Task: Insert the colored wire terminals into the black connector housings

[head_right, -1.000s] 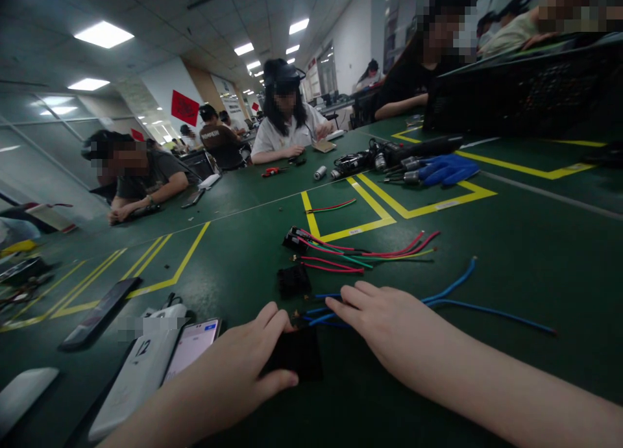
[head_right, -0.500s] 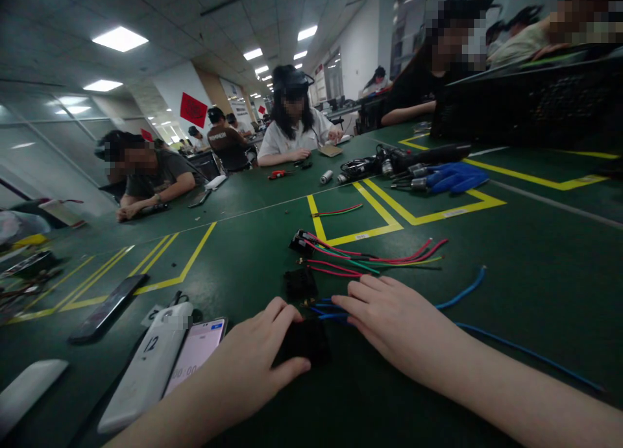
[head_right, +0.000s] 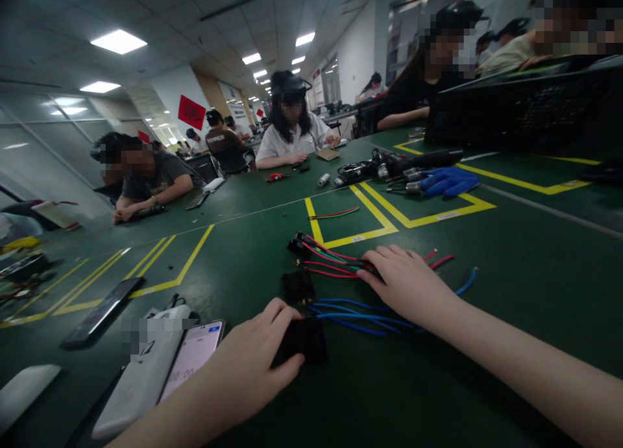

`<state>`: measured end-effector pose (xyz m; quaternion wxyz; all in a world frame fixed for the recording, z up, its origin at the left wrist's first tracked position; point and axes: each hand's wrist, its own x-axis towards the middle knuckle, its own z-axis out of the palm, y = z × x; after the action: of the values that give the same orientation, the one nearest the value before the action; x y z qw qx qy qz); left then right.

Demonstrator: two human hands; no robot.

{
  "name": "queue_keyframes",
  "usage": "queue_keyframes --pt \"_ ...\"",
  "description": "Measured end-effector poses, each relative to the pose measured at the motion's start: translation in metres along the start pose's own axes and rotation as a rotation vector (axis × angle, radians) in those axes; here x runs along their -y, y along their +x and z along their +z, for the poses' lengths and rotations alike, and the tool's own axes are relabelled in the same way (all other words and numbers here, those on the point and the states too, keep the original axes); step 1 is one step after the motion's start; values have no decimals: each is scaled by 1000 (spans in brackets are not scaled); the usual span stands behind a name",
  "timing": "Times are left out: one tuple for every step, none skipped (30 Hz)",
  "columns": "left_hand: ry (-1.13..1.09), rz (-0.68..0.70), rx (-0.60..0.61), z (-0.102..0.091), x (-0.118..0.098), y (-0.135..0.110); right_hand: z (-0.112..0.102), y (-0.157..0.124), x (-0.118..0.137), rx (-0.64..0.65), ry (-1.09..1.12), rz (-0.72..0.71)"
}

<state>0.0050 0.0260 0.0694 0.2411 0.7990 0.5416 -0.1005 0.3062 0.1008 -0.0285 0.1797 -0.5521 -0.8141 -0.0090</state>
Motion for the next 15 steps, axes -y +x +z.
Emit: queue_keyframes --pt "2 -1 4 0 0 0 -2 1 3 14 19 4" --pt "5 -1 5 0 0 0 -3 1 5 27 37 7" --pt "5 1 6 -1 -1 0 -5 1 8 39 56 11" --pt "3 0 9 -1 -1 0 -6 2 10 50 75 16" --pt "1 -2 10 -1 -1 -1 -7 2 11 59 93 23" --pt "-3 -4 11 -1 -1 -1 -8 3 13 65 110 33" --pt "-9 -8 10 -1 -1 -1 -10 3 14 67 124 46" --pt "-14 -12 9 -1 -1 -1 -11 4 14 63 136 62" --pt "-18 -14 6 -1 -1 0 -13 4 15 55 144 83" --pt "-21 -15 0 -1 0 0 -16 5 16 39 149 108" --pt "-23 -13 -10 -1 0 0 -19 5 16 18 150 135" --pt "-26 -10 -18 -2 1 1 -23 5 17 -10 147 161" --pt "-30 -9 -20 -2 2 2 -28 6 18 -44 141 184" --pt "-32 -9 -24 -3 2 2 -32 6 19 -83 133 201" --pt "-32 -7 -23 -3 2 3 -37 6 21 -125 123 210"
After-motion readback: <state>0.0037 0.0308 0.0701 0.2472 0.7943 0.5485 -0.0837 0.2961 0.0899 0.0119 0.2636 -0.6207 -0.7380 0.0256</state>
